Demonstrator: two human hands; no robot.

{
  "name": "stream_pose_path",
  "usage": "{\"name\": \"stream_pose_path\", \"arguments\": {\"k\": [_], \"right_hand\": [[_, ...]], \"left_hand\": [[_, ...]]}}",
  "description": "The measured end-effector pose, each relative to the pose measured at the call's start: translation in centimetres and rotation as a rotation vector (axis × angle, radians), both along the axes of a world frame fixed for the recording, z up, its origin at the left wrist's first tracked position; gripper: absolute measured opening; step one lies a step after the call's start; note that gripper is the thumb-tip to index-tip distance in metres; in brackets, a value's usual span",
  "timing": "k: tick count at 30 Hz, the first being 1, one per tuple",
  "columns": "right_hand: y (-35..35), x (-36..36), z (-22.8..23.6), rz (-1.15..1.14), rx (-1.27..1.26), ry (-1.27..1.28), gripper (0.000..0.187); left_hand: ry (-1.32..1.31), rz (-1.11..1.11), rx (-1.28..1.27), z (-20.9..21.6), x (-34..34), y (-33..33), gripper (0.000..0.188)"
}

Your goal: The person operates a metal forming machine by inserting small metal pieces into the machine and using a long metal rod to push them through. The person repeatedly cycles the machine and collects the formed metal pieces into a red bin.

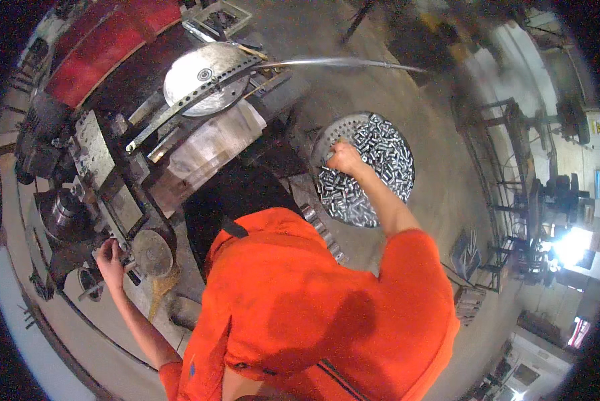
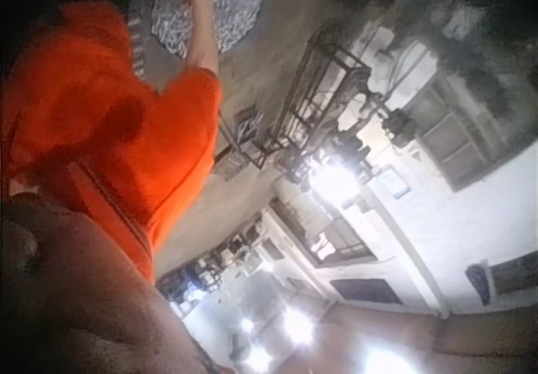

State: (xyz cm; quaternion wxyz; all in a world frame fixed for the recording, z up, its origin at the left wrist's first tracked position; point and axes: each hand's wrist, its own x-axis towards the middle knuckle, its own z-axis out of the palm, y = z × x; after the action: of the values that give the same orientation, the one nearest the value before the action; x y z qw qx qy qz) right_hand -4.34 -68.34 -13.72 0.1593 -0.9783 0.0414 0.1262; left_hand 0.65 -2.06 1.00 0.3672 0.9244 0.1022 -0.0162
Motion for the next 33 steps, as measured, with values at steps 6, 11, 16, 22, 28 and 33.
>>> {"name": "stream_pose_path", "arguments": {"k": [6, 11, 16, 22, 28, 33], "right_hand": [[11.6, 5.0, 14.5, 0.272, 0.532, -0.304, 0.043], [24.4, 7.8, 21.6, 0.760, 0.758, -0.390, 0.049], [32.3, 8.3, 24.9, 1.049, 0.819, -0.555, 0.041], [34.3, 8.4, 25.1, 1.079, 0.769, -0.519, 0.035], [35.5, 8.8, 26.1, 1.077, 0.774, -0.444, 0.032], [36.2, 9.9, 26.1, 1.177, 0.573, -0.455, 0.033]], "left_hand": [[-0.160, 0.048, -0.061, 7.6, -0.8, -4.5, 0.026], [-0.197, -0.248, -0.113, 11.7, 0.2, -13.6, 0.029], [-0.088, -0.312, -0.153, 11.7, 0.0, -15.4, 0.031], [-0.101, -0.224, -0.544, 9.5, -0.8, -13.7, 0.035], [-0.128, -0.230, -0.680, 9.3, -0.7, -12.5, 0.034], [-0.090, -0.249, -0.486, 9.6, -0.6, -11.4, 0.035]]}}
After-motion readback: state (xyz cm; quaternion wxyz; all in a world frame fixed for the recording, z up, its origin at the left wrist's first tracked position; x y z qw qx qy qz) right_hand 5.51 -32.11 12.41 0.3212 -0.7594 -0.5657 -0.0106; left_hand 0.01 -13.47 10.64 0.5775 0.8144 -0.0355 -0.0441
